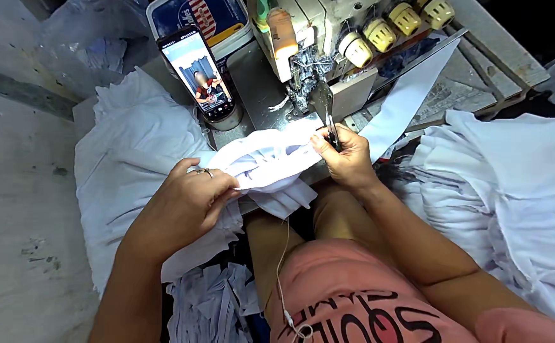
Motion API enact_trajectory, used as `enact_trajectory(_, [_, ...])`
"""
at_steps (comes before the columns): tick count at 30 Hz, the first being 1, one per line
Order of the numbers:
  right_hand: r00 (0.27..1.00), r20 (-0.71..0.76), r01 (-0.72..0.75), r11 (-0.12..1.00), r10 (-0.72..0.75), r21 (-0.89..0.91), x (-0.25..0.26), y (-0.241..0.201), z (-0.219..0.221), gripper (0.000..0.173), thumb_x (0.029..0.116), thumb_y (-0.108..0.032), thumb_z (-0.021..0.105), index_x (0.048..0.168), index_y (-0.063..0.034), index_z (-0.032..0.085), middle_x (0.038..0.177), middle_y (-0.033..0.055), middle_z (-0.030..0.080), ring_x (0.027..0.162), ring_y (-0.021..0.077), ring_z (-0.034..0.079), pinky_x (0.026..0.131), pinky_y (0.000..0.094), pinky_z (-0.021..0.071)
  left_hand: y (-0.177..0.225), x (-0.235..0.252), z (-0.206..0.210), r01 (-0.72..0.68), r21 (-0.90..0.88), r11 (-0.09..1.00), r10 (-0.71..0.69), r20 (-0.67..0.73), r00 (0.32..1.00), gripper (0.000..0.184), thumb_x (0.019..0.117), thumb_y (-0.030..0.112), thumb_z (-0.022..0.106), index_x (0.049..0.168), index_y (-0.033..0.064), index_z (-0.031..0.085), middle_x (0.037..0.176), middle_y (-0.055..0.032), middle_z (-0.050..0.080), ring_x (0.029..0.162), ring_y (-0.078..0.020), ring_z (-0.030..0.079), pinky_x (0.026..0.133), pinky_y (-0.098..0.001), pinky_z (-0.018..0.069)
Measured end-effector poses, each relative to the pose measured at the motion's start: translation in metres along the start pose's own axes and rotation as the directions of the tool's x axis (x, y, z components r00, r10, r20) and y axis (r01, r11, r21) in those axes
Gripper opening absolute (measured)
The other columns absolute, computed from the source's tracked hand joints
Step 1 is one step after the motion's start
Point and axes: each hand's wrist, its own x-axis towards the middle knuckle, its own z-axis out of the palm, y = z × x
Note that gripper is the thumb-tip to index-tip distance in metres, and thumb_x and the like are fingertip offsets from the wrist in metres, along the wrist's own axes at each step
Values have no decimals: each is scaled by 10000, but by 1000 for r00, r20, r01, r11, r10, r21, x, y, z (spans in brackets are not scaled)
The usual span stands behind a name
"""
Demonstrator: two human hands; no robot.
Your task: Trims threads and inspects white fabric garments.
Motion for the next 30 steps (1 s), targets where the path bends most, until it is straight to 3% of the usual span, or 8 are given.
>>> enact_trajectory(6, [997, 1, -81, 980, 82, 183, 0, -6, -1, 37, 976, -65, 646, 962, -51, 677, 825, -70, 636, 619, -80, 523, 570, 89, 453, -11, -1, -1, 24, -127, 992, -17, 59, 998, 264, 1004, 235, 528, 998, 79, 740, 843, -11, 705, 798, -128, 673, 907, -476, 492])
enact_trajectory(11, [984, -14, -162, 927, 177, 338, 1, -6, 3, 45, 961, -39, 642, 952, -72, 672, 759, -85, 639, 560, -59, 521, 511, 114, 447, -30, -15, -5, 179, -256, 950, -161, 92, 983, 234, 979, 255, 569, 1024, 104, 741, 945, 67, 721, 892, 46, 654, 853, -181, 536])
enact_trajectory(13, [983, 32, -180, 943, 178, 281, -2, -11, 1, 33, 993, -76, 635, 965, -76, 654, 723, -51, 595, 500, -43, 480, 460, 106, 422, -19, -6, -4, 105, -221, 970, -96, 55, 994, 240, 984, 244, 558, 960, 115, 758, 875, 73, 722, 869, 14, 663, 944, -294, 511])
enact_trajectory(16, [993, 80, -103, 980, 91, 169, -4, -18, 4, 86, 1002, -88, 619, 967, -31, 672, 844, -17, 625, 647, -43, 540, 596, 109, 467, 9, 23, 2, -58, -181, 982, 58, -8, 998, 239, 991, 195, 550, 919, 85, 749, 938, -24, 733, 942, -138, 702, 992, -455, 511])
enact_trajectory(18, [994, 107, -15, 983, -5, 183, -5, -22, 9, 100, 984, -50, 629, 1017, 21, 691, 932, 26, 672, 784, -27, 611, 725, 125, 520, 21, 45, 8, -143, -183, 973, 142, -16, 990, 244, 1007, 190, 546, 934, 69, 745, 1213, -122, 710, 1116, -245, 677, 945, -436, 524])
enact_trajectory(21, [986, 132, 72, 975, -102, 210, -7, -24, 12, 192, 951, -4, 636, 1126, 69, 612, 975, 49, 679, 877, -10, 638, 819, 149, 540, 25, 74, 18, -197, -177, 964, 203, 17, 979, 233, 1019, 195, 534, 980, 77, 731, 1411, -134, 612, 1163, -230, 663, 919, -384, 540])
enact_trajectory(26, [986, 125, 78, 964, -112, 253, -9, -22, 7, 228, 951, 22, 630, 1141, 2, 506, 935, -10, 660, 841, -29, 634, 785, 142, 548, 22, 90, 24, -171, -149, 974, 179, 40, 983, 190, 996, 174, 555, 955, 59, 700, 1148, -154, 677, 889, -251, 682, 745, -379, 551])
enact_trajectory(30, [957, -11, 290, 950, -291, 119, -17, -15, 14, 141, 977, -29, 620, 1074, 47, 553, 948, 74, 621, 861, 23, 608, 796, 153, 526, 18, 85, 29, -226, -183, 957, 233, 18, 972, 197, 997, 160, 547, 941, 67, 711, 893, -83, 680, 778, -211, 638, 693, -353, 478])
